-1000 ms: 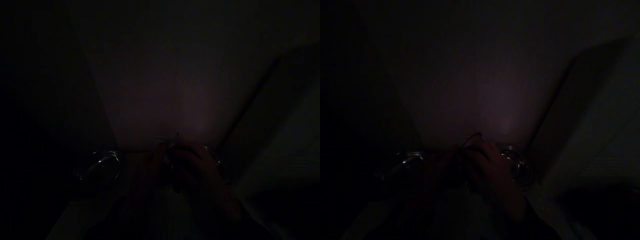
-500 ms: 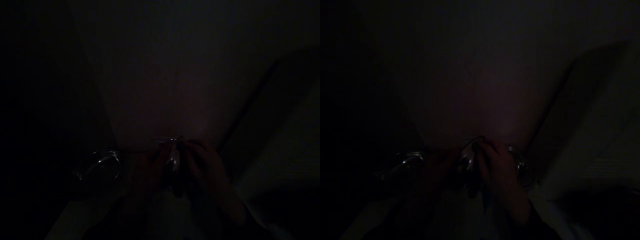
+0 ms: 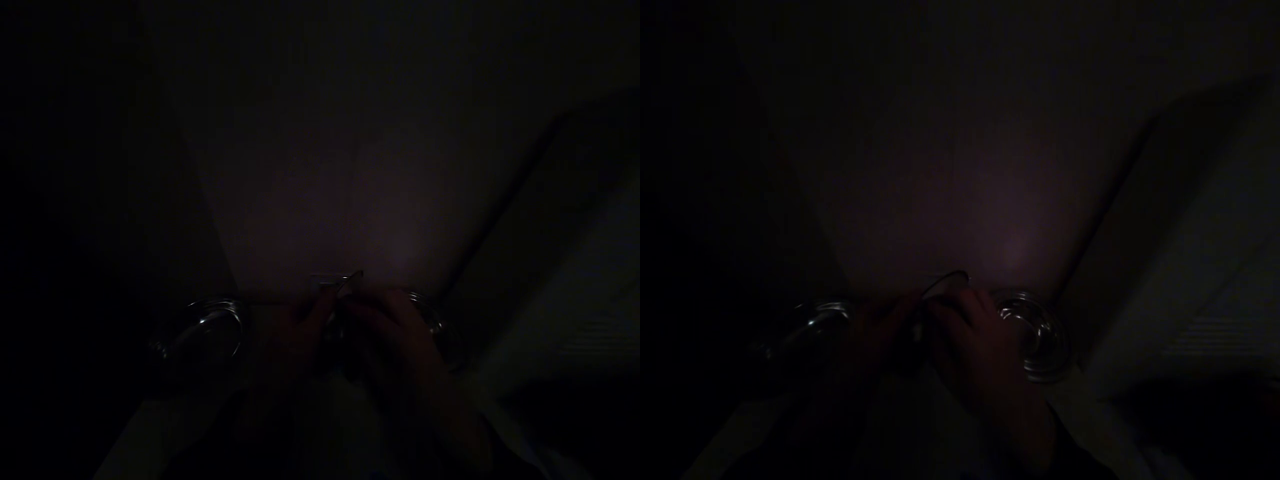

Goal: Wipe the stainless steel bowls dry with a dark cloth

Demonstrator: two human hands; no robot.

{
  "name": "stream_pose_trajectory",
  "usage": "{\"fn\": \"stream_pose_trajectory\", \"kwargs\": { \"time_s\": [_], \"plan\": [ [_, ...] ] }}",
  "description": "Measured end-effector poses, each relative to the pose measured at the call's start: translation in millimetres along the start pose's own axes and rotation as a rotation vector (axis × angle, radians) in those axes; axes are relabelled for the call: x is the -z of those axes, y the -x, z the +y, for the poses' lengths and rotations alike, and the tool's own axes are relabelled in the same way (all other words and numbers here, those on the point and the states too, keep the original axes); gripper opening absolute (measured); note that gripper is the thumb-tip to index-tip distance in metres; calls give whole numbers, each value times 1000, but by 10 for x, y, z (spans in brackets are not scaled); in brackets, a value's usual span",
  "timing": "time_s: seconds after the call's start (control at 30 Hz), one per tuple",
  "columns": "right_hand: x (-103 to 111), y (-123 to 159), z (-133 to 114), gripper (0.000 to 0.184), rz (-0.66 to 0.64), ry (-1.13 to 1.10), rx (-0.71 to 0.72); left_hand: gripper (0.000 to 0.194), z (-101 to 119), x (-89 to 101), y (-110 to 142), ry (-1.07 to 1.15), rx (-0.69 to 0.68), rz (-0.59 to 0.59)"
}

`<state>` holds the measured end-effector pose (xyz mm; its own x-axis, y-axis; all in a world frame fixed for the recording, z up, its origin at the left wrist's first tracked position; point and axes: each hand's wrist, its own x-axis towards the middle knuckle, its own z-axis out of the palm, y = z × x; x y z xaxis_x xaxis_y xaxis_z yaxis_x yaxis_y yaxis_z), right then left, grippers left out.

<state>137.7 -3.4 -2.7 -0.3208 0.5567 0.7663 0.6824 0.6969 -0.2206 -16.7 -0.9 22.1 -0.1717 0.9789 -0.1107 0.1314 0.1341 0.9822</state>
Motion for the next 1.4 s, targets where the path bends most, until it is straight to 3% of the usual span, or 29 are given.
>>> {"fn": "stream_pose_trajectory", "kwargs": {
  "time_s": [0.07, 0.23, 0.4, 0.6, 0.77, 0.97, 1.13, 1.3, 1.4],
  "plan": [
    [7, -9, 19, 26, 5, -22, 2, 29, 19, 2, 22, -11, -16, -14],
    [30, -34, 146, 20, 19, 2, -256, 28, 29, -4, 60, 59, 8, -31],
    [36, -20, 32, 23, -35, -58, -18, 30, 2, 36, -1, -69, -40, -19],
    [19, -25, 70, 22, 6, -24, -209, 33, 13, 12, 7, -20, 11, -83],
    [40, -20, 4, 25, -69, -80, -17, 33, 8, 19, -9, -64, -22, -71],
    [14, -18, 96, 20, -1, -26, -251, 28, 31, -13, 30, -14, -17, -48],
    [20, -12, 18, 25, -60, -90, -21, 29, 3, 21, 12, -51, -6, -33],
    [15, -18, 101, 20, -16, -47, -231, 31, -11, 19, 5, -50, -43, -34],
    [10, -9, 58, 22, -23, -42, -122, 32, -7, 12, 5, -43, -26, -12]
  ]
}}
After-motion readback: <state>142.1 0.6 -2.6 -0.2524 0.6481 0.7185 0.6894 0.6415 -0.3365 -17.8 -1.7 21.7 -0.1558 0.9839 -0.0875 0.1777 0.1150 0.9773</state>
